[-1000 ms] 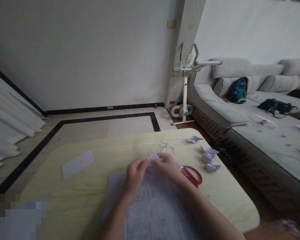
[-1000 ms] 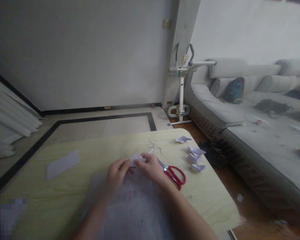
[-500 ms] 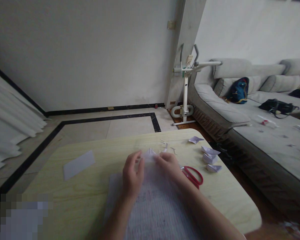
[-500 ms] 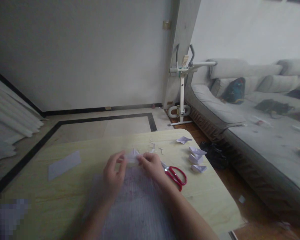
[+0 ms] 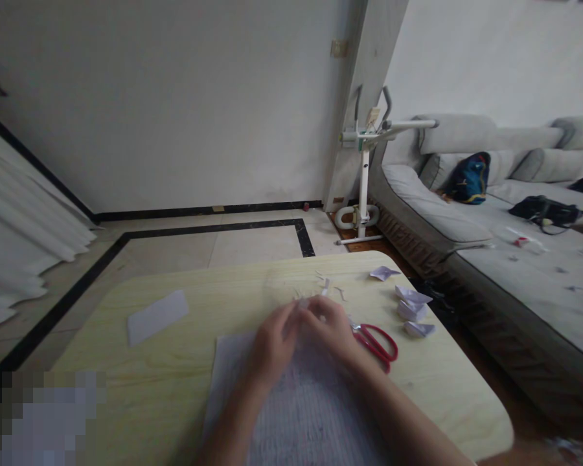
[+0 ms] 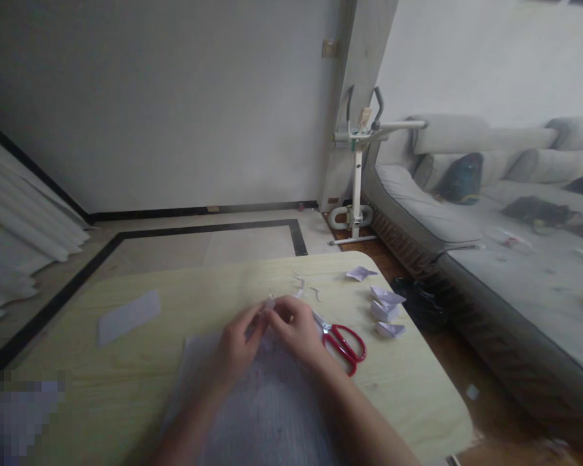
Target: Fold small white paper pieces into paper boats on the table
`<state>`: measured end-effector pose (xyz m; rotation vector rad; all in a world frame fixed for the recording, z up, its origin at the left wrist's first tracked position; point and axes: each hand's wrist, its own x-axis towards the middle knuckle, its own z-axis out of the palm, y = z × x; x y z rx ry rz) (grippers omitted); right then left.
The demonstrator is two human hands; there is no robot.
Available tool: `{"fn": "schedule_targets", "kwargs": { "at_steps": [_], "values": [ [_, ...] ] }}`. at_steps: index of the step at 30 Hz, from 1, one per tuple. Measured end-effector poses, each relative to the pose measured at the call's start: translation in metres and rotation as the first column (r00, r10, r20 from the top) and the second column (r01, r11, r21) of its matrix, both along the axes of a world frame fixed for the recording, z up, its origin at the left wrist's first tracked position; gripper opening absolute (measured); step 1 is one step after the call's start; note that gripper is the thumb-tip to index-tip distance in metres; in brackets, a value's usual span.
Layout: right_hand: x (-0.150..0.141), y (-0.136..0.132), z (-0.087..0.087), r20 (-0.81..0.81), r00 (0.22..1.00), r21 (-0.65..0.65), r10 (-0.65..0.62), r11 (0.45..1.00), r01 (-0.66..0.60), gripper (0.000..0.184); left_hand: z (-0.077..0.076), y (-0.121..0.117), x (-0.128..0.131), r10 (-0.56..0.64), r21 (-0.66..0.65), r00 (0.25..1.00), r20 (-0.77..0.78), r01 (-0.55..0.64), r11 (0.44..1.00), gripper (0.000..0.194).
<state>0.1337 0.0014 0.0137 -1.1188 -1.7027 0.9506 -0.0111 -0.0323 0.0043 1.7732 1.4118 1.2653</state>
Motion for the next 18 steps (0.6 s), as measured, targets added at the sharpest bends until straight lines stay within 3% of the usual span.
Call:
{"fn": "schedule_targets", "kwargs": {
  "at_steps": [5,9,13,18],
  "values": [
    [0.0,0.0,0.003,-0.042,0.998,0.033,-0.056,0.998,0.057,0.014,0.001,0.0,0.002,0.068,-0.145,0.98,0.189,-0.041,0.989,0.028],
    [0.001,0.002,0.004,-0.082,0.991,0.074,-0.106,0.991,0.112,0.031,0.004,0.001,0.004,0.076,-0.258,0.926,0.369,0.023,0.966,0.029],
    [0.002,0.004,0.002,-0.08,0.996,0.026,-0.032,0.999,0.034,0.012,0.011,-0.001,0.006,0.042,-0.312,0.918,0.393,0.091,0.946,0.032],
    [0.001,0.007,-0.003,-0.211,0.976,-0.071,-0.048,0.997,0.034,0.018,0.012,-0.002,0.005,-0.002,-0.343,0.917,0.399,0.152,0.927,0.031]
  ]
}}
